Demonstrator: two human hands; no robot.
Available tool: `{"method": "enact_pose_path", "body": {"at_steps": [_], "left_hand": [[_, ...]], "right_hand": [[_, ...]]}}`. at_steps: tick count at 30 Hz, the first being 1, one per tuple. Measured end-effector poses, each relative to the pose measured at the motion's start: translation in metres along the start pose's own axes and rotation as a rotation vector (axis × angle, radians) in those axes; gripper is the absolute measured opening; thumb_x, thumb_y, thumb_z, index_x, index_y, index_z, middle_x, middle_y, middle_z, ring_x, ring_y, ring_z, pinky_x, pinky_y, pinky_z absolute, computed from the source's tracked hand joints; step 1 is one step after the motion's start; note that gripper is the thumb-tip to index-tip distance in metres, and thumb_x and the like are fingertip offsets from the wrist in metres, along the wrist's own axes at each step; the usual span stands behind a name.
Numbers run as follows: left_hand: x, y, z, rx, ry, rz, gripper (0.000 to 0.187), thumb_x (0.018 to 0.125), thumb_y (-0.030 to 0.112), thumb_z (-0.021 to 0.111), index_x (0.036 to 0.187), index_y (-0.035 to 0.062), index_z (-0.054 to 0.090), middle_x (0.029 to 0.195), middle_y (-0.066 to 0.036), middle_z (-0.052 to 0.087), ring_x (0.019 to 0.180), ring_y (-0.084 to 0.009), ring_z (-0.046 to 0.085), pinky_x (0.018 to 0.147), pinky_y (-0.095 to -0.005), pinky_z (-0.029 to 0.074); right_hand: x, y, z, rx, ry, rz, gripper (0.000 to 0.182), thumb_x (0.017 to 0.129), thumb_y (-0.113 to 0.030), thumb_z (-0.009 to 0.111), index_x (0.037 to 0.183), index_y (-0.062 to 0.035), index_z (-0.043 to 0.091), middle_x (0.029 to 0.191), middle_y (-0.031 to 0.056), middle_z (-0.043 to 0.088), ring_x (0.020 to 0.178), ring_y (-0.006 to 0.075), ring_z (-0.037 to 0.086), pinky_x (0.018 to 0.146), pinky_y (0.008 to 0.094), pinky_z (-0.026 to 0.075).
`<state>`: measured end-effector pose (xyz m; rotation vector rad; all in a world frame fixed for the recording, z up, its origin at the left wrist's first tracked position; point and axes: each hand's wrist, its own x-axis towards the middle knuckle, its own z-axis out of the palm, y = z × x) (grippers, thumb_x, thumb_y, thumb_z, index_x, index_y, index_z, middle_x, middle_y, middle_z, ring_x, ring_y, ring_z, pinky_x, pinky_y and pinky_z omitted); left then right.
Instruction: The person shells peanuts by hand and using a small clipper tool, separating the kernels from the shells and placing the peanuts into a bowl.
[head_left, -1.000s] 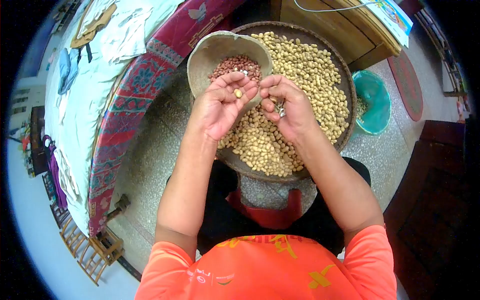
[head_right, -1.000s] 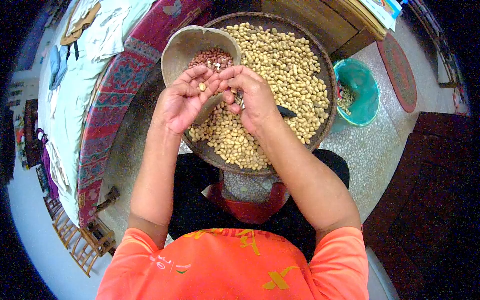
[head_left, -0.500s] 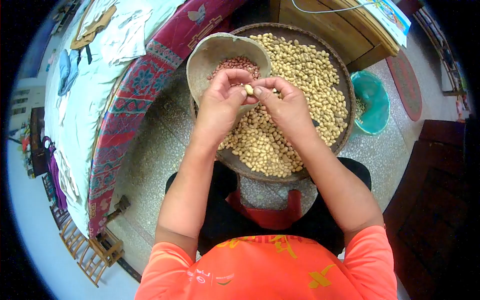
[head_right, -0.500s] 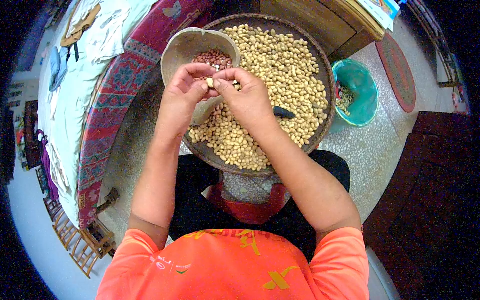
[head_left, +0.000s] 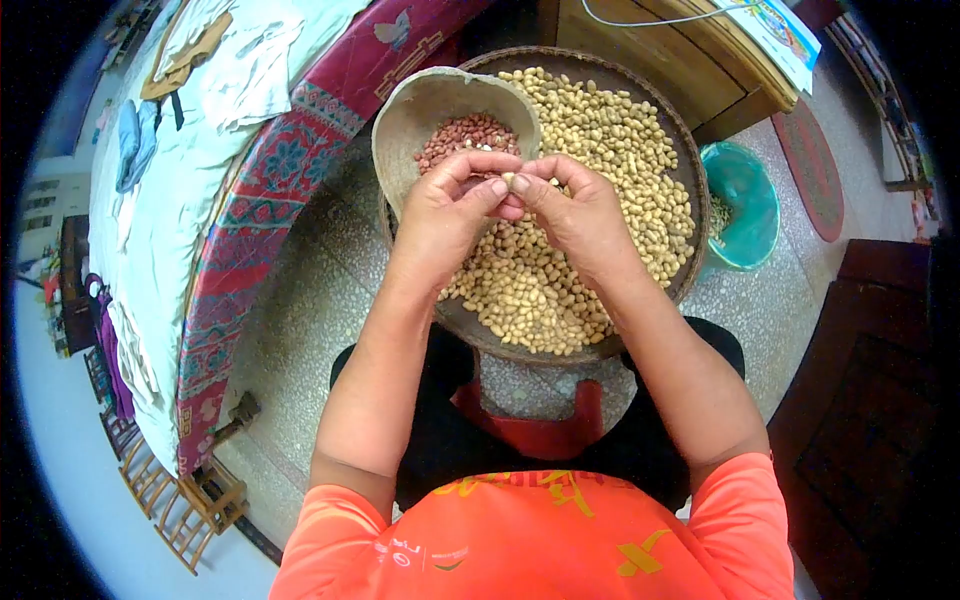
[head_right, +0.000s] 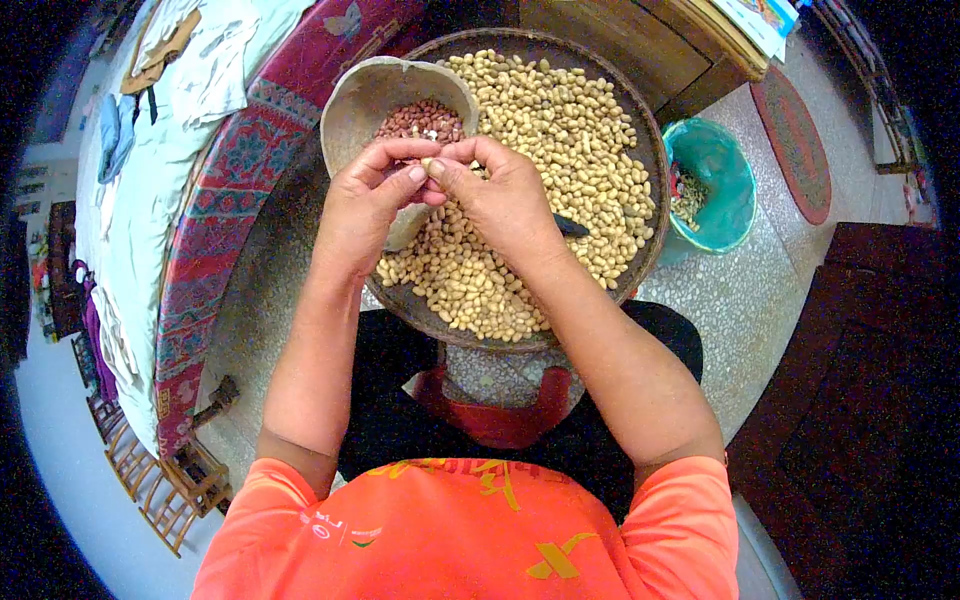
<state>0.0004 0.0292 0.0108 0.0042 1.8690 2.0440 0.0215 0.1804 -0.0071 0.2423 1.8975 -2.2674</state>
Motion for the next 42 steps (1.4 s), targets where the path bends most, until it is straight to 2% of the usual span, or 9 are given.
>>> {"method": "enact_pose_path", "body": {"at_steps": [6, 11, 16, 23, 31, 35, 37, 39, 42], "left_hand": [[0.003, -0.005, -0.006, -0.329, -0.015, -0.046, 0.015, 0.090, 0.002, 0.055, 0.104, -0.0017, 0.058, 0.089, -0.010, 0.064, 0.076, -0.0152, 0.065, 0.071, -0.0272, 0.055], [0.005, -0.008, -0.007, -0.319, -0.004, -0.056, 0.016, 0.089, 0.009, 0.060, 0.103, 0.0011, 0.058, 0.089, -0.008, 0.064, 0.072, -0.0151, 0.063, 0.069, -0.0276, 0.054], [0.004, -0.010, -0.007, -0.297, -0.029, -0.060, 0.016, 0.088, 0.010, 0.063, 0.101, 0.0022, 0.058, 0.086, -0.006, 0.063, 0.074, -0.0125, 0.062, 0.065, -0.0247, 0.054], [0.001, -0.013, -0.002, -0.383, -0.079, -0.078, 0.014, 0.089, 0.011, 0.061, 0.100, 0.0044, 0.056, 0.083, -0.005, 0.062, 0.071, -0.0131, 0.062, 0.062, -0.0257, 0.054], [0.000, -0.013, -0.001, -0.350, -0.141, -0.014, 0.014, 0.090, 0.010, 0.059, 0.101, 0.0030, 0.054, 0.083, -0.007, 0.062, 0.072, -0.0140, 0.062, 0.062, -0.0255, 0.053], [-0.001, -0.010, 0.001, -0.222, -0.190, -0.013, 0.015, 0.093, 0.015, 0.056, 0.101, 0.0029, 0.052, 0.081, -0.006, 0.061, 0.067, -0.0112, 0.059, 0.058, -0.0236, 0.050], [-0.002, -0.009, 0.001, -0.176, -0.199, 0.007, 0.015, 0.094, 0.017, 0.056, 0.100, 0.0036, 0.052, 0.080, -0.004, 0.060, 0.064, -0.0094, 0.057, 0.055, -0.0222, 0.048], [-0.002, -0.008, 0.000, -0.029, -0.178, 0.031, 0.014, 0.094, 0.020, 0.057, 0.097, 0.0062, 0.052, 0.077, -0.001, 0.060, 0.058, -0.0052, 0.052, 0.048, -0.0184, 0.041], [-0.003, -0.007, -0.001, -0.033, -0.135, 0.010, 0.014, 0.093, 0.020, 0.058, 0.094, 0.0082, 0.053, 0.075, 0.002, 0.060, 0.053, -0.0028, 0.048, 0.044, -0.0162, 0.035]], "right_hand": [[-0.003, -0.006, 0.002, 0.175, -0.038, 0.026, 0.018, 0.089, -0.012, 0.060, 0.100, 0.0031, 0.063, 0.088, 0.0066, 0.067, 0.077, 0.0097, 0.063, 0.071, 0.0226, 0.051], [-0.005, -0.007, 0.003, 0.147, -0.034, 0.008, 0.018, 0.090, -0.011, 0.059, 0.100, 0.0036, 0.062, 0.089, 0.0082, 0.067, 0.076, 0.0103, 0.064, 0.069, 0.0227, 0.052], [-0.002, -0.003, 0.002, 0.045, 0.042, -0.080, 0.013, 0.089, -0.012, 0.060, 0.094, -0.0001, 0.062, 0.085, 0.0037, 0.065, 0.076, 0.0076, 0.059, 0.068, 0.0227, 0.049], [-0.004, -0.007, 0.003, -0.008, 0.048, -0.087, 0.012, 0.088, -0.011, 0.063, 0.094, -0.0016, 0.061, 0.084, 0.0010, 0.063, 0.077, 0.0066, 0.056, 0.068, 0.0228, 0.048], [-0.007, -0.017, 0.002, 0.101, -0.025, -0.111, 0.013, 0.088, -0.010, 0.063, 0.090, -0.0005, 0.055, 0.067, 0.0028, 0.059, 0.055, 0.0079, 0.055, 0.048, 0.0230, 0.046], [-0.007, -0.018, 0.001, 0.225, -0.044, -0.052, 0.013, 0.088, -0.012, 0.062, 0.090, -0.0016, 0.056, 0.065, 0.0020, 0.058, 0.051, 0.0066, 0.052, 0.043, 0.0209, 0.041], [-0.002, -0.010, -0.005, 0.298, -0.096, 0.025, 0.013, 0.089, -0.015, 0.061, 0.092, -0.0032, 0.057, 0.066, 0.0012, 0.057, 0.048, 0.0042, 0.046, 0.040, 0.0181, 0.034], [-0.003, -0.009, -0.004, 0.341, -0.095, 0.057, 0.014, 0.089, -0.016, 0.061, 0.093, -0.0037, 0.057, 0.066, 0.0007, 0.057, 0.047, 0.0033, 0.044, 0.039, 0.0172, 0.031], [-0.003, -0.013, -0.005, 0.360, -0.113, 0.088, 0.015, 0.089, -0.017, 0.061, 0.095, -0.0038, 0.058, 0.068, 0.0000, 0.057, 0.047, 0.0022, 0.042, 0.039, 0.0162, 0.029]]}}
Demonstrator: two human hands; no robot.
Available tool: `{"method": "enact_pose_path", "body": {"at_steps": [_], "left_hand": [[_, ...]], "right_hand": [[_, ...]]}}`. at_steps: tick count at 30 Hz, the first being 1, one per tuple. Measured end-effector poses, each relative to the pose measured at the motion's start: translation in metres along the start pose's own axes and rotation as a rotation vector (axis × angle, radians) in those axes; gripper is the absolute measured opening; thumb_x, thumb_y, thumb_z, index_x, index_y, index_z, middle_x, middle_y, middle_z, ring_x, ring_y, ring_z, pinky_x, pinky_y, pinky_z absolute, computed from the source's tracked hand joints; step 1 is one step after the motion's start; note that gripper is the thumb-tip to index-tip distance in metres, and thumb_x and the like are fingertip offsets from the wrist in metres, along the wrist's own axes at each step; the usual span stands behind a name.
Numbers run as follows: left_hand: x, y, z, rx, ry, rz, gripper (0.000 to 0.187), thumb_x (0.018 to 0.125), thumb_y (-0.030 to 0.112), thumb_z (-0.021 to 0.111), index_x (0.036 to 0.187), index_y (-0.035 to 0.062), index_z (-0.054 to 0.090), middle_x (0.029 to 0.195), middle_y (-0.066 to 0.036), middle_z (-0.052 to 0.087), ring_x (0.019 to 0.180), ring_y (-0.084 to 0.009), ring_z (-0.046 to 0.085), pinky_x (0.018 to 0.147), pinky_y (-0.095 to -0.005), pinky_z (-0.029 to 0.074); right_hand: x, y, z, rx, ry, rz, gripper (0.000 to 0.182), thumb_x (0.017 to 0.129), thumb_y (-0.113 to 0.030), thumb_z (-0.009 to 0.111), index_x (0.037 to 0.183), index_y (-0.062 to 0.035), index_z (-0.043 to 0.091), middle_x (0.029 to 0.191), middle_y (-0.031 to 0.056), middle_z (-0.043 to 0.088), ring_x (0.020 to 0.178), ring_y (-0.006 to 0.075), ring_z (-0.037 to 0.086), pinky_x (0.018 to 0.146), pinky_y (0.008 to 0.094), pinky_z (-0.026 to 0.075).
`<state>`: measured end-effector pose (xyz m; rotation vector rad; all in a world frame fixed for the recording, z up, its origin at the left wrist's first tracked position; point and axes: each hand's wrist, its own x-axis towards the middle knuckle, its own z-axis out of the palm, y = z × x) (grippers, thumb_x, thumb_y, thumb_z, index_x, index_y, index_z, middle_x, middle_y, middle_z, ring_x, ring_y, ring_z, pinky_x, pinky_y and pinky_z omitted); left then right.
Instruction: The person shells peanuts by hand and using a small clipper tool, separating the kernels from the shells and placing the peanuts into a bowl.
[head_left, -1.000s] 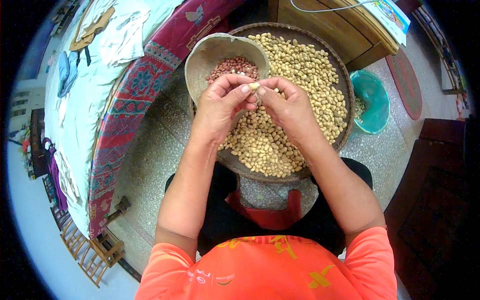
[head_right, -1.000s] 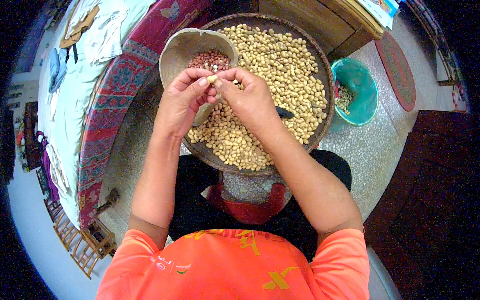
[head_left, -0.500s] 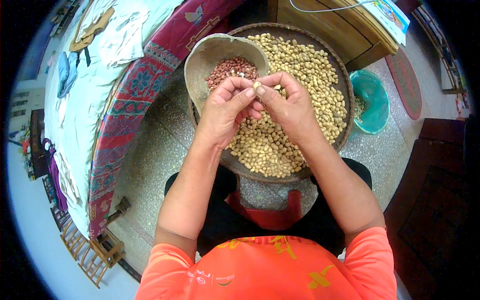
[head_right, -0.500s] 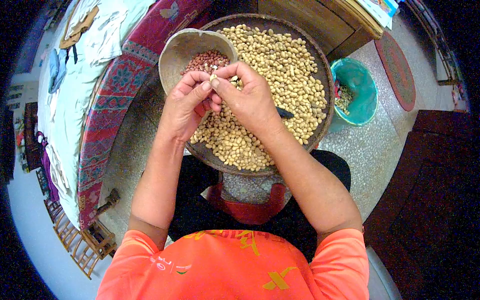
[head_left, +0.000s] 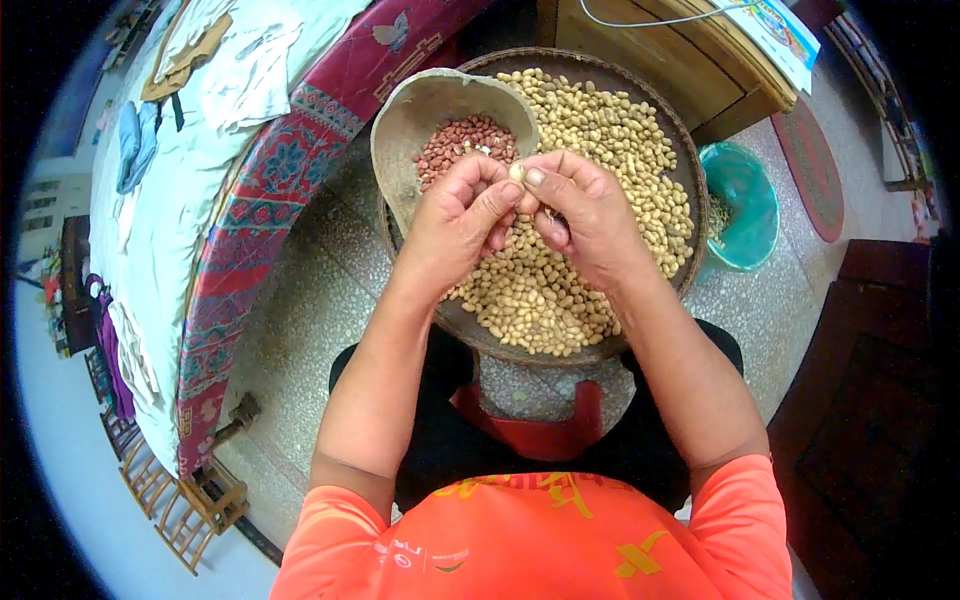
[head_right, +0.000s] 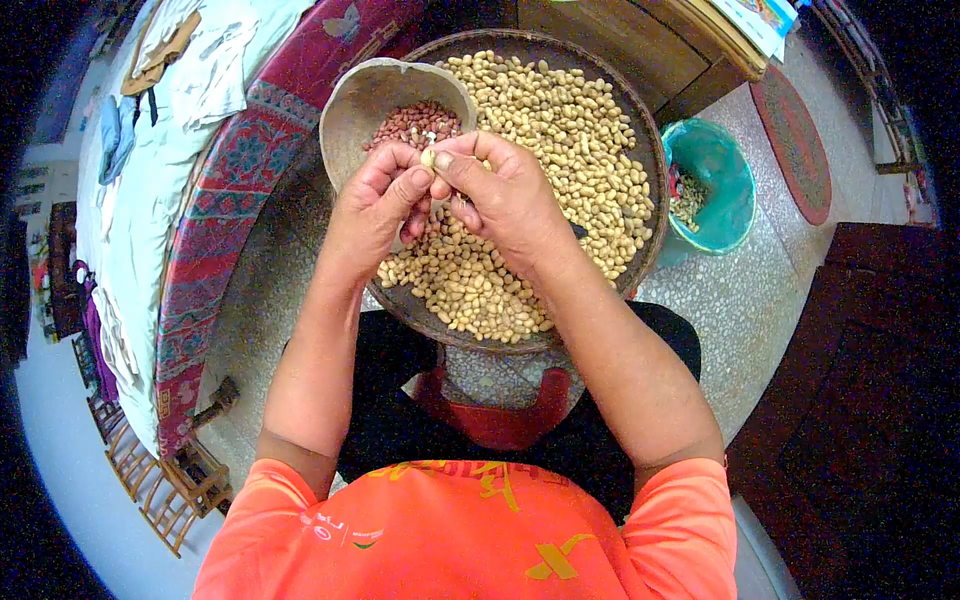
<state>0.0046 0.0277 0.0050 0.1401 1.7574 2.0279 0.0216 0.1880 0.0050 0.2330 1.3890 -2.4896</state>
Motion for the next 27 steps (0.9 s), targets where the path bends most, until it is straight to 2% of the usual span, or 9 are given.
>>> {"method": "enact_pose_path", "body": {"at_steps": [5, 13, 14, 16, 20, 22, 23, 25, 27], "left_hand": [[-0.002, 0.007, 0.001, 0.025, 0.004, -0.039, 0.012, 0.093, 0.020, 0.058, 0.091, 0.0084, 0.053, 0.072, 0.002, 0.058, 0.052, -0.0022, 0.046, 0.043, -0.0161, 0.033], [-0.003, -0.011, 0.007, 0.101, -0.018, 0.003, 0.020, 0.096, 0.023, 0.053, 0.085, 0.0075, 0.053, 0.063, 0.004, 0.048, 0.050, -0.0027, 0.042, 0.043, -0.0182, 0.034], [-0.003, -0.012, 0.007, 0.111, -0.019, 0.013, 0.022, 0.096, 0.025, 0.052, 0.084, 0.0073, 0.053, 0.063, 0.005, 0.047, 0.050, -0.0027, 0.041, 0.043, -0.0185, 0.033], [-0.003, -0.012, 0.009, 0.122, -0.020, 0.025, 0.024, 0.097, 0.026, 0.051, 0.083, 0.0070, 0.053, 0.062, 0.005, 0.046, 0.051, -0.0027, 0.041, 0.044, -0.0188, 0.033], [-0.002, -0.019, 0.014, 0.142, 0.076, 0.054, 0.023, 0.097, 0.023, 0.051, 0.081, 0.0063, 0.053, 0.061, 0.005, 0.045, 0.053, -0.0025, 0.039, 0.046, -0.0210, 0.032], [0.000, -0.026, 0.017, 0.131, 0.120, 0.076, 0.023, 0.097, 0.022, 0.050, 0.081, 0.0061, 0.054, 0.061, 0.005, 0.044, 0.053, -0.0025, 0.039, 0.046, -0.0216, 0.031], [0.001, -0.028, 0.019, 0.167, 0.164, 0.112, 0.023, 0.097, 0.022, 0.049, 0.080, 0.0061, 0.054, 0.061, 0.005, 0.045, 0.054, -0.0023, 0.039, 0.046, -0.0218, 0.031], [0.000, -0.027, 0.019, 0.203, 0.212, 0.149, 0.023, 0.096, 0.022, 0.049, 0.080, 0.0061, 0.053, 0.062, 0.005, 0.045, 0.054, -0.0022, 0.038, 0.046, -0.0220, 0.031], [-0.002, -0.020, 0.019, 0.108, 0.210, 0.031, 0.026, 0.098, 0.026, 0.046, 0.085, 0.0053, 0.057, 0.062, 0.005, 0.045, 0.053, -0.0029, 0.039, 0.046, -0.0220, 0.031]], "right_hand": [[0.003, -0.004, -0.003, -0.109, -0.029, 0.020, 0.015, 0.088, -0.017, 0.061, 0.095, -0.0036, 0.059, 0.069, -0.0004, 0.058, 0.048, 0.0021, 0.043, 0.039, 0.0171, 0.030], [0.006, 0.005, -0.006, -0.355, 0.053, -0.088, 0.010, 0.084, -0.013, 0.059, 0.086, -0.0028, 0.058, 0.068, 0.0001, 0.057, 0.059, 0.0059, 0.051, 0.050, 0.0221, 0.042], [0.006, 0.006, -0.005, -0.355, 0.053, -0.088, 0.010, 0.084, -0.013, 0.059, 0.086, -0.0028, 0.058, 0.068, 0.0001, 0.057, 0.059, 0.0059, 0.051, 0.050, 0.0221, 0.042], [0.006, 0.010, -0.001, -0.320, 0.091, -0.127, 0.005, 0.084, -0.005, 0.056, 0.088, -0.0056, 0.053, 0.063, -0.0014, 0.051, 0.046, 0.0038, 0.041, 0.038, 0.0186, 0.029], [0.009, 0.021, -0.004, -0.297, 0.128, -0.166, 0.004, 0.085, -0.005, 0.055, 0.088, -0.0053, 0.053, 0.063, -0.0002, 0.052, 0.045, 0.0042, 0.042, 0.038, 0.0189, 0.029], [0.011, 0.026, -0.006, -0.408, 0.215, -0.203, 0.011, 0.081, -0.011, 0.058, 0.084, -0.0008, 0.058, 0.069, 0.0045, 0.060, 0.062, 0.0089, 0.055, 0.054, 0.0260, 0.046], [0.012, 0.027, -0.005, -0.408, 0.213, -0.203, 0.011, 0.081, -0.011, 0.058, 0.084, -0.0008, 0.058, 0.069, 0.0045, 0.060, 0.062, 0.0089, 0.055, 0.054, 0.0260, 0.046], [0.013, 0.029, 0.000, -0.296, 0.199, -0.176, 0.004, 0.086, -0.008, 0.056, 0.088, -0.0050, 0.054, 0.066, 0.0002, 0.053, 0.050, 0.0037, 0.044, 0.041, 0.0185, 0.032], [0.010, 0.026, 0.003, -0.401, 0.202, -0.214, 0.010, 0.084, -0.012, 0.058, 0.086, -0.0027, 0.056, 0.068, 0.0047, 0.058, 0.057, 0.0090, 0.052, 0.051, 0.0246, 0.041]]}}
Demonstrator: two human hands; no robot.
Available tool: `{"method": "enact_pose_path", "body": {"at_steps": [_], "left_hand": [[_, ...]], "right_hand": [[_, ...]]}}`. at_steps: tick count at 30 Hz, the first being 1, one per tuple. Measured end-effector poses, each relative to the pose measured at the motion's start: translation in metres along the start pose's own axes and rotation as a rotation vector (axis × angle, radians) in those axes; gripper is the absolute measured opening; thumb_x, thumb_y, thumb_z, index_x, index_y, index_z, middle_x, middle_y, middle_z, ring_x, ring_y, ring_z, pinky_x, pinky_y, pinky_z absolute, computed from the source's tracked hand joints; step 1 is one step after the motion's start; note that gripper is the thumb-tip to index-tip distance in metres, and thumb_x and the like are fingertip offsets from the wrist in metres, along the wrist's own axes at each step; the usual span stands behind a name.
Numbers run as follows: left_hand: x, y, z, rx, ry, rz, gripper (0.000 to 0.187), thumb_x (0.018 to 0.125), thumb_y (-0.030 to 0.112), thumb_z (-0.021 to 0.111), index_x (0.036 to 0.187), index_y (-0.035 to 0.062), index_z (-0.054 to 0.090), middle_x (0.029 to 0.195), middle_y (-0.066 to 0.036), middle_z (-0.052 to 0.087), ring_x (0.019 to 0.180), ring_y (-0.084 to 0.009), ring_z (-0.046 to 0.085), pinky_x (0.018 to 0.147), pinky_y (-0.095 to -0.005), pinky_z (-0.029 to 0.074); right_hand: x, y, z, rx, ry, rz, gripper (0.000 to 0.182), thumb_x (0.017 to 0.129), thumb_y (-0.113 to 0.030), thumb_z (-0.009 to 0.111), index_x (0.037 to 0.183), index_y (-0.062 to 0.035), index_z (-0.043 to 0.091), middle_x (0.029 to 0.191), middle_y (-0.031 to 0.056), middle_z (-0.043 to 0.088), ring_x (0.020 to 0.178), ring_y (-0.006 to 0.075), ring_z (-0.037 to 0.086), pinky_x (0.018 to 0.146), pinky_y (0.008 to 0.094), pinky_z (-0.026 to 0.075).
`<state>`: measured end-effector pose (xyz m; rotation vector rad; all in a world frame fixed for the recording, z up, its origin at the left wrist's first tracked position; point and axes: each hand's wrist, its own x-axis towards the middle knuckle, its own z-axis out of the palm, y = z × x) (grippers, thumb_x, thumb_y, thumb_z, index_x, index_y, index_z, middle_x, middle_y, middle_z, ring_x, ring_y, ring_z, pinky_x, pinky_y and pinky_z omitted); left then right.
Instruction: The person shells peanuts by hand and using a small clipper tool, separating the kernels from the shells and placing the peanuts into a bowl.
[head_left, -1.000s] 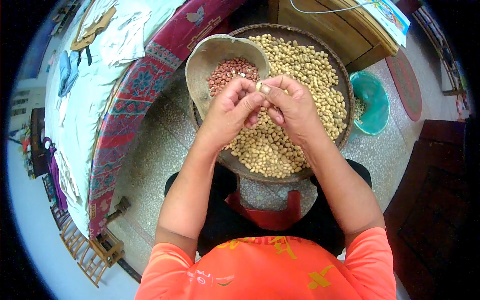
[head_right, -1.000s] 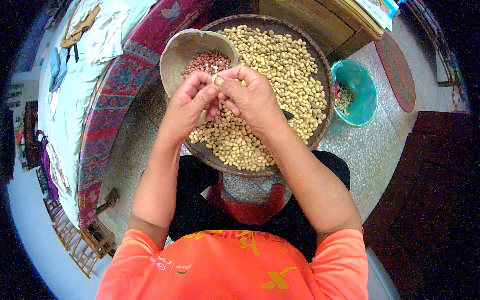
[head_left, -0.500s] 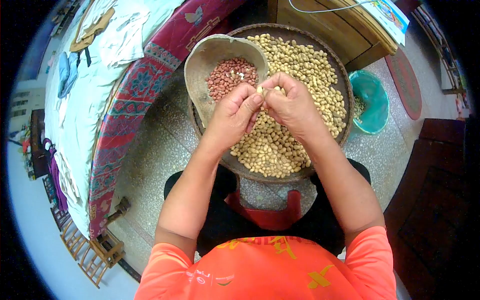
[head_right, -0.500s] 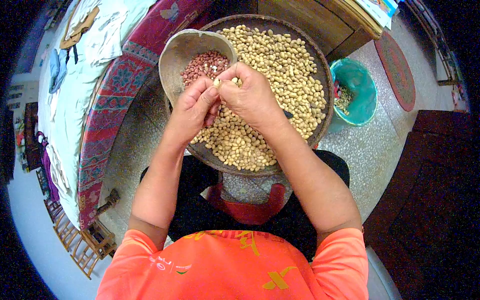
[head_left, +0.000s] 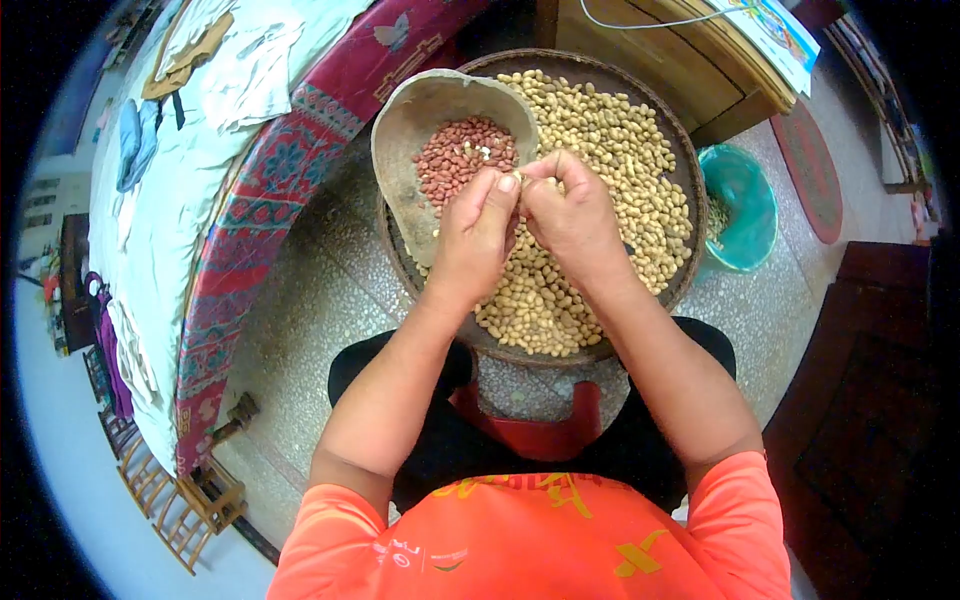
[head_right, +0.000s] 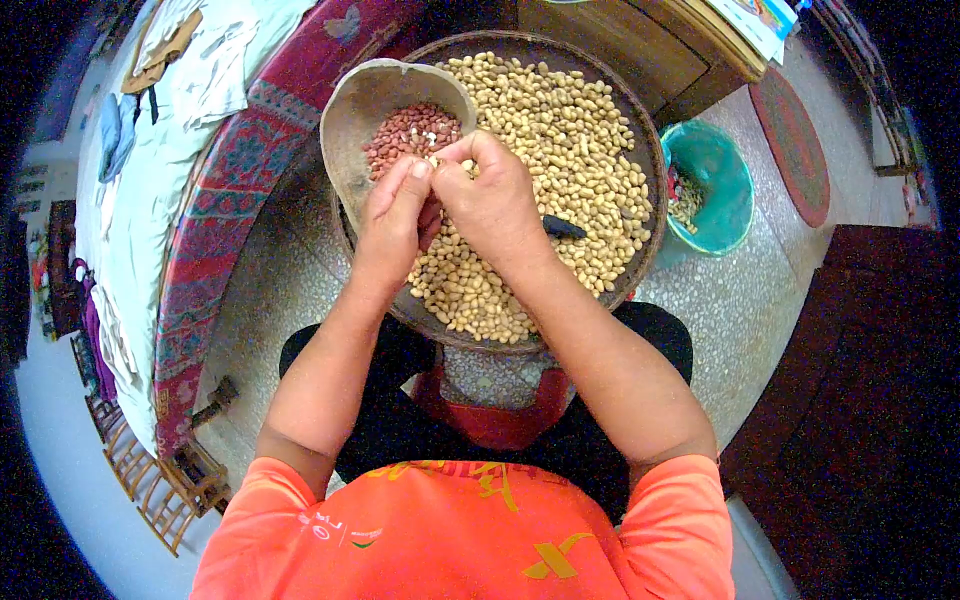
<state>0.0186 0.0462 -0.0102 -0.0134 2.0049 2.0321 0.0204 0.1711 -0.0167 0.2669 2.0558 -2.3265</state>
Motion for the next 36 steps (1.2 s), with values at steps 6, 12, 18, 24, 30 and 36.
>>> {"method": "enact_pose_path", "body": {"at_steps": [6, 12, 18, 24, 30, 36], "left_hand": [[0.001, 0.011, -0.005, -0.219, -0.063, -0.159, 0.033, 0.099, 0.031, 0.043, 0.099, 0.0042, 0.062, 0.062, 0.004, 0.046, 0.052, -0.0047, 0.041, 0.045, -0.0222, 0.033], [0.007, -0.016, -0.003, 0.084, 0.052, 0.162, 0.034, 0.099, 0.034, 0.043, 0.095, 0.0051, 0.060, 0.064, 0.004, 0.046, 0.052, -0.0037, 0.041, 0.044, -0.0192, 0.032], [0.003, 0.011, -0.007, -0.261, -0.078, -0.189, 0.034, 0.098, 0.039, 0.044, 0.094, 0.0075, 0.054, 0.064, 0.004, 0.044, 0.048, -0.0036, 0.034, 0.041, -0.0187, 0.028], [0.003, 0.014, -0.004, -0.418, -0.100, -0.218, 0.037, 0.097, 0.044, 0.046, 0.087, 0.0085, 0.048, 0.062, 0.004, 0.037, 0.047, -0.0046, 0.031, 0.040, -0.0185, 0.026], [0.004, 0.011, -0.010, -0.459, -0.182, -0.200, 0.043, 0.094, 0.049, 0.048, 0.081, 0.0079, 0.048, 0.062, 0.001, 0.042, 0.047, -0.0054, 0.035, 0.039, -0.0188, 0.028], [0.004, 0.014, -0.010, -0.398, -0.170, -0.177, 0.045, 0.094, 0.050, 0.048, 0.082, 0.0063, 0.050, 0.063, 0.000, 0.044, 0.047, -0.0059, 0.037, 0.040, -0.0189, 0.031]], "right_hand": [[-0.003, -0.007, 0.005, -0.259, 0.009, -0.176, 0.020, 0.081, -0.020, 0.063, 0.084, -0.0007, 0.059, 0.073, 0.0153, 0.064, 0.069, 0.0242, 0.064, 0.065, 0.0355, 0.050], [-0.001, -0.005, 0.005, -0.438, 0.057, -0.270, 0.019, 0.081, -0.019, 0.062, 0.084, -0.0007, 0.059, 0.072, 0.0158, 0.064, 0.067, 0.0247, 0.065, 0.064, 0.0364, 0.051], [0.000, -0.009, 0.001, -0.120, -0.048, -0.008, 0.011, 0.084, -0.010, 0.058, 0.086, 0.0002, 0.057, 0.074, 0.0121, 0.065, 0.066, 0.0143, 0.063, 0.061, 0.0295, 0.052], [0.000, -0.018, -0.003, 0.124, -0.122, 0.082, 0.009, 0.086, -0.008, 0.054, 0.091, 0.0002, 0.055, 0.075, 0.0090, 0.063, 0.062, 0.0132, 0.061, 0.056, 0.0266, 0.050], [0.001, -0.019, -0.010, 0.414, -0.179, 0.254, 0.012, 0.088, -0.012, 0.050, 0.093, -0.0020, 0.054, 0.069, 0.0052, 0.057, 0.047, 0.0083, 0.045, 0.041, 0.0206, 0.035], [-0.001, -0.025, -0.010, 0.447, -0.231, 0.197, 0.014, 0.091, -0.017, 0.050, 0.095, -0.0038, 0.053, 0.070, 0.0032, 0.055, 0.045, 0.0050, 0.039, 0.038, 0.0181, 0.027]]}}
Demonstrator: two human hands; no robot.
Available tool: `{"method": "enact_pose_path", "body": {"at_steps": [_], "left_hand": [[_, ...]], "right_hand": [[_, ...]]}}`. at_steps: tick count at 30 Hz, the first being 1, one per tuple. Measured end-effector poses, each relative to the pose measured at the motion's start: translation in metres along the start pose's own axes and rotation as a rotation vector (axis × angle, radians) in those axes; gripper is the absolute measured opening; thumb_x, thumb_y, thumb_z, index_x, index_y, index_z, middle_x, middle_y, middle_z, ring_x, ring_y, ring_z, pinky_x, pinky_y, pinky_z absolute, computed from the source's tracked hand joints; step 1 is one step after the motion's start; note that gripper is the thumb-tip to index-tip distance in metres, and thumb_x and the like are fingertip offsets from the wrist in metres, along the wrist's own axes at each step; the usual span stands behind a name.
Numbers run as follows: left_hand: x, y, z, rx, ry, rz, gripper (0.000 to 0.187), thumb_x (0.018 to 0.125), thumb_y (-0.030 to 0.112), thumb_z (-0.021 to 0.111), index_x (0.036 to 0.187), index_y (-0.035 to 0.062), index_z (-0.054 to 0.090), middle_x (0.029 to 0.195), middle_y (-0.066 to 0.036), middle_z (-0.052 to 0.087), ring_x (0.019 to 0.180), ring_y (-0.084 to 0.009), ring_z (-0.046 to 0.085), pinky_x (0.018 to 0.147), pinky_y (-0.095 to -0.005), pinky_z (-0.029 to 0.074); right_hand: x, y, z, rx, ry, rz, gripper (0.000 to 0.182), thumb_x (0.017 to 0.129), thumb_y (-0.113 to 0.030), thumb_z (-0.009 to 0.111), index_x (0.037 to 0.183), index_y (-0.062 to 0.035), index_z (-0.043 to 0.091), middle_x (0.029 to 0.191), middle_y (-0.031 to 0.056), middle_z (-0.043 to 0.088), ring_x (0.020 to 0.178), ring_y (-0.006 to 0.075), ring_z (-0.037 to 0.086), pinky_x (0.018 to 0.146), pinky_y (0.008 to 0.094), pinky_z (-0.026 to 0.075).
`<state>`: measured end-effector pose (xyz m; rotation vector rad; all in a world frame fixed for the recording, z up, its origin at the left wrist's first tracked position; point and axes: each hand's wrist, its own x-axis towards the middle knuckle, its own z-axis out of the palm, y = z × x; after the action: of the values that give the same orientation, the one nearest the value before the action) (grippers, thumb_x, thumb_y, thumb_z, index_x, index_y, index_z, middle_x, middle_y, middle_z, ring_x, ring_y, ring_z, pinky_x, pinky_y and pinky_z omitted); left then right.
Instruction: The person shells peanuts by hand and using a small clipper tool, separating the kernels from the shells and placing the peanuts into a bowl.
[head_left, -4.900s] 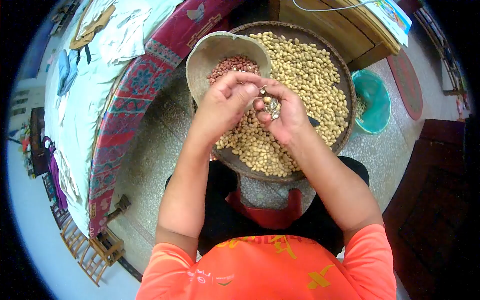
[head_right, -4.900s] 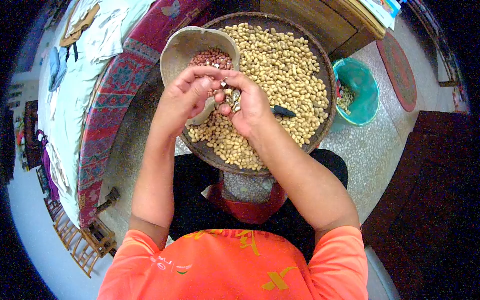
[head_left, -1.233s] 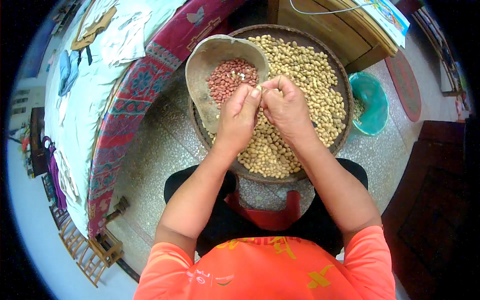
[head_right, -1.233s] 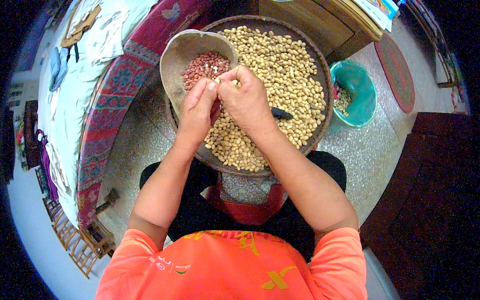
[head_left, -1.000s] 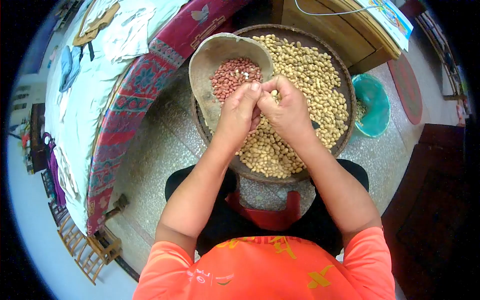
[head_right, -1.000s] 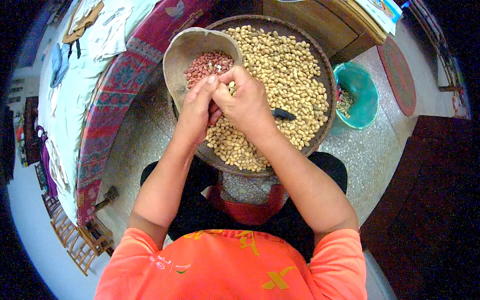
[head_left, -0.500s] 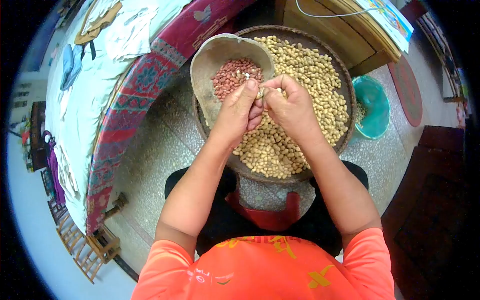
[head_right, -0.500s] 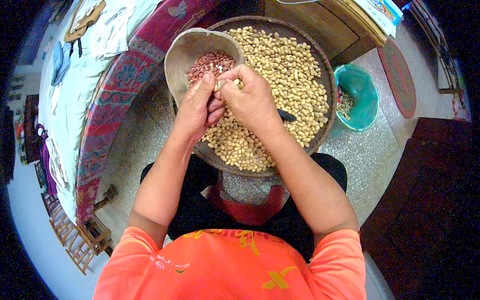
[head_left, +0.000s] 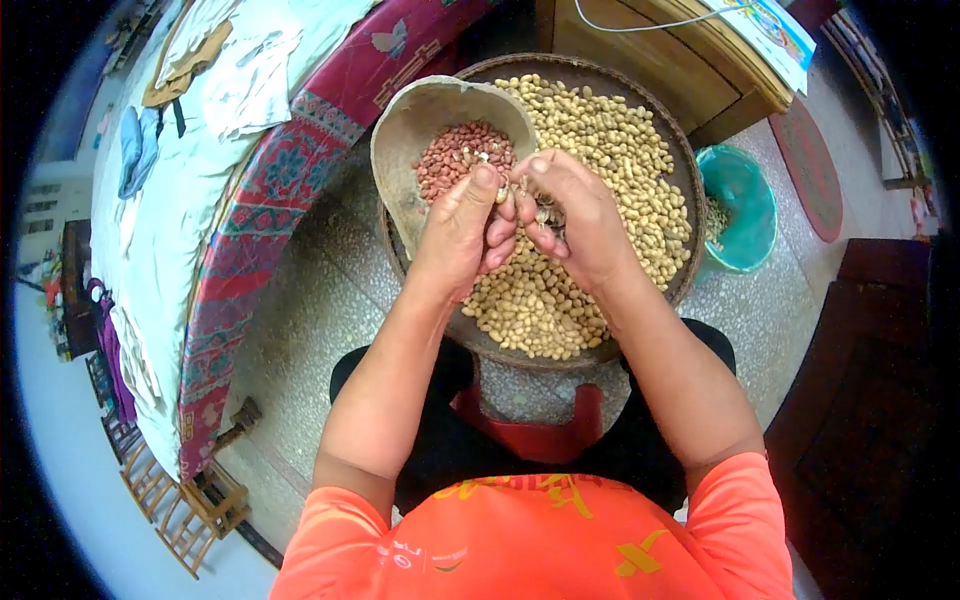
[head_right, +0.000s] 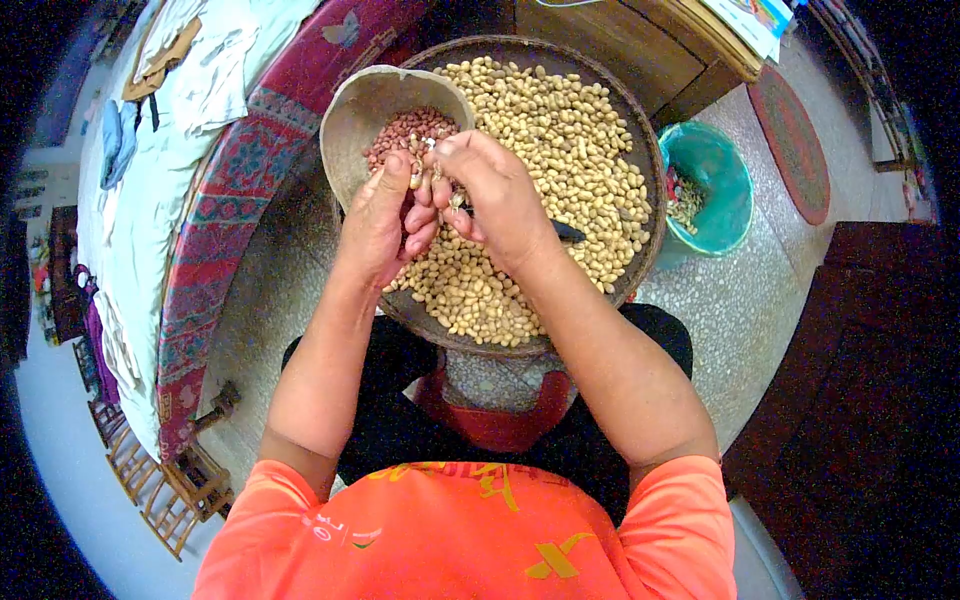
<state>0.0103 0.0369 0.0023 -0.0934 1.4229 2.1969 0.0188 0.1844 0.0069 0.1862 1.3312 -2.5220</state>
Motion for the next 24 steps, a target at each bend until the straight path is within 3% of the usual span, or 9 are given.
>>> {"method": "enact_pose_path", "body": {"at_steps": [2, 4, 7, 13, 17, 24], "left_hand": [[-0.001, 0.001, 0.000, 0.033, 0.002, 0.010, 0.045, 0.094, 0.050, 0.048, 0.084, 0.0057, 0.051, 0.063, 0.000, 0.044, 0.047, -0.0058, 0.038, 0.040, -0.0189, 0.031], [-0.001, 0.003, 0.001, 0.060, 0.035, 0.037, 0.044, 0.094, 0.048, 0.050, 0.089, 0.0048, 0.054, 0.063, 0.001, 0.045, 0.048, -0.0050, 0.039, 0.040, -0.0186, 0.031], [-0.002, 0.004, 0.000, 0.117, 0.031, 0.031, 0.040, 0.094, 0.045, 0.050, 0.093, 0.0052, 0.055, 0.063, 0.002, 0.045, 0.048, -0.0044, 0.041, 0.040, -0.0180, 0.031], [-0.001, 0.003, -0.005, 0.292, 0.004, 0.121, 0.030, 0.095, 0.038, 0.053, 0.089, 0.0084, 0.054, 0.064, 0.002, 0.047, 0.049, -0.0046, 0.044, 0.040, -0.0180, 0.031], [-0.002, 0.005, -0.006, 0.164, -0.034, 0.082, 0.028, 0.094, 0.036, 0.055, 0.086, 0.0094, 0.052, 0.064, 0.002, 0.048, 0.049, -0.0050, 0.045, 0.040, -0.0179, 0.032], [-0.001, -0.005, -0.003, 0.042, 0.003, 0.079, 0.028, 0.095, 0.036, 0.053, 0.086, 0.0096, 0.051, 0.062, 0.001, 0.048, 0.048, -0.0067, 0.048, 0.040, -0.0174, 0.034]], "right_hand": [[0.000, 0.000, 0.006, -0.096, 0.003, -0.039, 0.014, 0.092, -0.017, 0.052, 0.096, -0.0041, 0.054, 0.069, 0.0017, 0.054, 0.045, 0.0042, 0.039, 0.038, 0.0180, 0.027], [-0.002, -0.001, 0.011, -0.201, -0.037, -0.089, 0.017, 0.092, -0.018, 0.056, 0.094, -0.0012, 0.053, 0.071, 0.0050, 0.060, 0.049, 0.0084, 0.050, 0.042, 0.0199, 0.038], [0.001, 0.005, 0.007, -0.215, -0.024, -0.113, 0.016, 0.090, -0.014, 0.061, 0.096, -0.0017, 0.054, 0.073, 0.0040, 0.061, 0.053, 0.0092, 0.053, 0.045, 0.0201, 0.041], [0.004, 0.003, 0.000, -0.175, -0.009, -0.047, 0.016, 0.091, -0.017, 0.060, 0.099, -0.0041, 0.056, 0.068, -0.0011, 0.056, 0.050, 0.0041, 0.047, 0.043, 0.0175, 0.036], [0.005, 0.004, 0.000, -0.126, -0.037, -0.022, 0.015, 0.091, -0.017, 0.059, 0.100, -0.0049, 0.056, 0.067, -0.0023, 0.055, 0.049, 0.0020, 0.044, 0.042, 0.0168, 0.033], [0.008, 0.014, 0.006, -0.044, -0.054, -0.088, 0.012, 0.093, -0.011, 0.052, 0.100, 0.0000, 0.051, 0.066, 0.0065, 0.058, 0.050, 0.0133, 0.057, 0.044, 0.0265, 0.050]]}}
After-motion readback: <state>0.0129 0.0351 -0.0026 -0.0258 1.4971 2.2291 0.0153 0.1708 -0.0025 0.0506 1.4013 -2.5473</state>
